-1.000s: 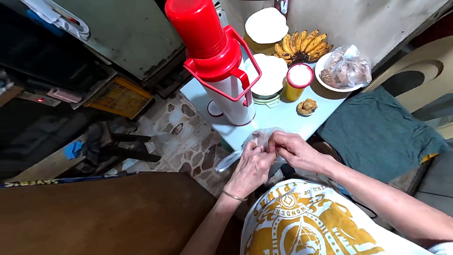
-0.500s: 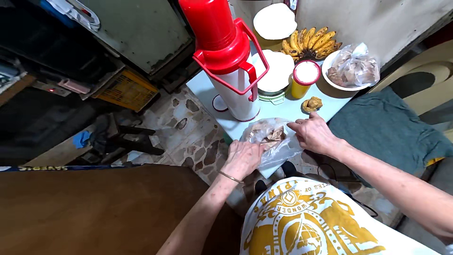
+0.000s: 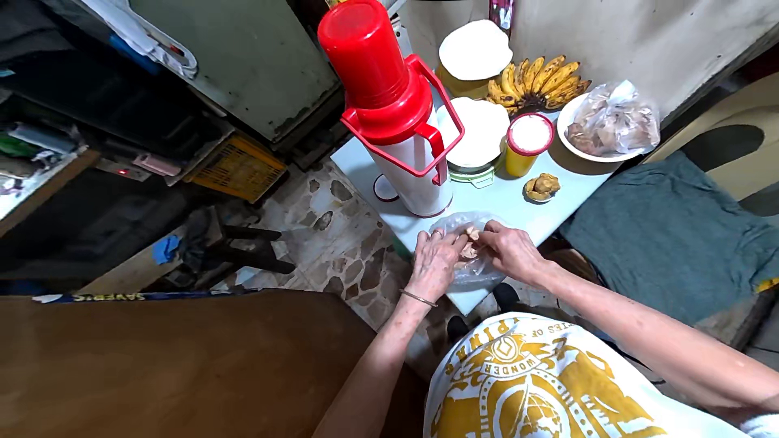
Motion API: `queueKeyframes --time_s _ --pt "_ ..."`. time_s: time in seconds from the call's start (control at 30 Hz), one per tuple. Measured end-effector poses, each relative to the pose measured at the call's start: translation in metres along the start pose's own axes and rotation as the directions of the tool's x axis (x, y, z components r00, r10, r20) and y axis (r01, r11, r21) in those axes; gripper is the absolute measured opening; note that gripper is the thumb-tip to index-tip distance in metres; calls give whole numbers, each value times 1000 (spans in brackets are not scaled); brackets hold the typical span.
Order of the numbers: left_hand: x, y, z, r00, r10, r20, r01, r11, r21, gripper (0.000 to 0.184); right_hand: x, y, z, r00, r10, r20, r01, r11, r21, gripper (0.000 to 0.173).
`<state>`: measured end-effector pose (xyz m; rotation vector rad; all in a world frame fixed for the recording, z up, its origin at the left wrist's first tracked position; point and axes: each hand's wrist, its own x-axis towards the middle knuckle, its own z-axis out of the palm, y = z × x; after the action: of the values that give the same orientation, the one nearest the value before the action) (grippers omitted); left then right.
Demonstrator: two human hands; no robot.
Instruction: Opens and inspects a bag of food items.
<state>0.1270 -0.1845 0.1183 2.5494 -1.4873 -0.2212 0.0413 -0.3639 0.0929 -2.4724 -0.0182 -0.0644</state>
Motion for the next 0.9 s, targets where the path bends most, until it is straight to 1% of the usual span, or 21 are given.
queueKeyframes --time_s 0.03,0.07,0.1,0.17,0.27,0.33,0.37,0.43,0.47,0.5,0.53,0.57,0.6,0.63,0.67,0.7,0.73,0.77,0.8,0.83,0.9 --pt "-2 -2 2 1000 1 -17 -1 1000 5 31 -3 4 -1 995 -66 -78 67 998 8 14" --pt "-4 -3 4 998 5 -63 -4 1000 7 19 -6 6 -3 980 -131 -149 132 991 2 11" --pt "-6 -4 3 992 9 -128 -8 1000 8 11 -8 9 -6 962 -184 -200 184 983 -20 8" --pt "-11 -7 3 965 32 -261 -29 999 17 6 -11 15 -10 937 -252 -241 243 968 -71 6" --pt "-18 -9 9 946 125 -298 -120 992 33 8 -18 20 -11 961 -213 -175 213 977 -18 17" --pt "-23 -7 18 928 213 -306 -215 976 27 13 -21 17 -10 960 -194 -199 198 980 -4 22" --pt "-24 -5 20 914 255 -314 -263 965 19 13 -22 15 -9 942 -240 -235 237 971 -41 22" --pt "-24 -2 21 884 326 -334 -348 938 -7 13 -18 6 -12 869 -418 -265 395 908 -136 20" --pt "-24 -1 21 874 345 -342 -378 925 -32 14 -14 1 -13 843 -487 -227 469 873 -133 17" --pt "-24 -3 21 872 358 -333 -398 916 -57 15 -10 -1 -13 843 -516 -155 507 857 -93 14" --pt "-24 -6 22 883 365 -296 -405 910 -85 15 -7 0 -11 864 -500 -62 498 866 -41 12" --pt "-24 -9 22 903 360 -233 -390 915 -98 13 -5 4 -9 890 -454 37 454 891 -3 19" --pt "-24 -12 21 928 339 -155 -356 929 -99 12 -6 8 -8 906 -404 130 407 913 5 33" --pt "-25 -14 20 950 301 -85 -308 948 -86 13 -8 14 -6 905 -382 190 393 919 -22 39" --pt "-27 -15 19 966 254 -44 -257 964 -67 21 -11 20 -3 895 -383 229 405 913 -54 34" --pt "-27 -14 16 979 204 -26 -205 977 -50 34 -14 24 -1 880 -405 247 435 897 -77 26" --pt "-27 -12 12 987 159 -31 -161 986 -43 47 -16 28 -1 866 -434 250 467 880 -90 23" --pt "-26 -9 7 993 114 -40 -115 993 -33 56 -18 29 -2 858 -458 235 488 868 -91 30" --pt "-25 -5 2 997 68 -42 -69 997 -18 59 -18 28 -5 856 -472 211 498 863 -89 39" --pt "-23 -2 -2 999 36 -29 -37 999 -7 58 -19 26 -8 859 -473 194 496 863 -94 46" --pt "-19 3 -5 999 10 33 -11 1000 21 44 -17 21 -11 885 -428 183 456 878 -147 54"
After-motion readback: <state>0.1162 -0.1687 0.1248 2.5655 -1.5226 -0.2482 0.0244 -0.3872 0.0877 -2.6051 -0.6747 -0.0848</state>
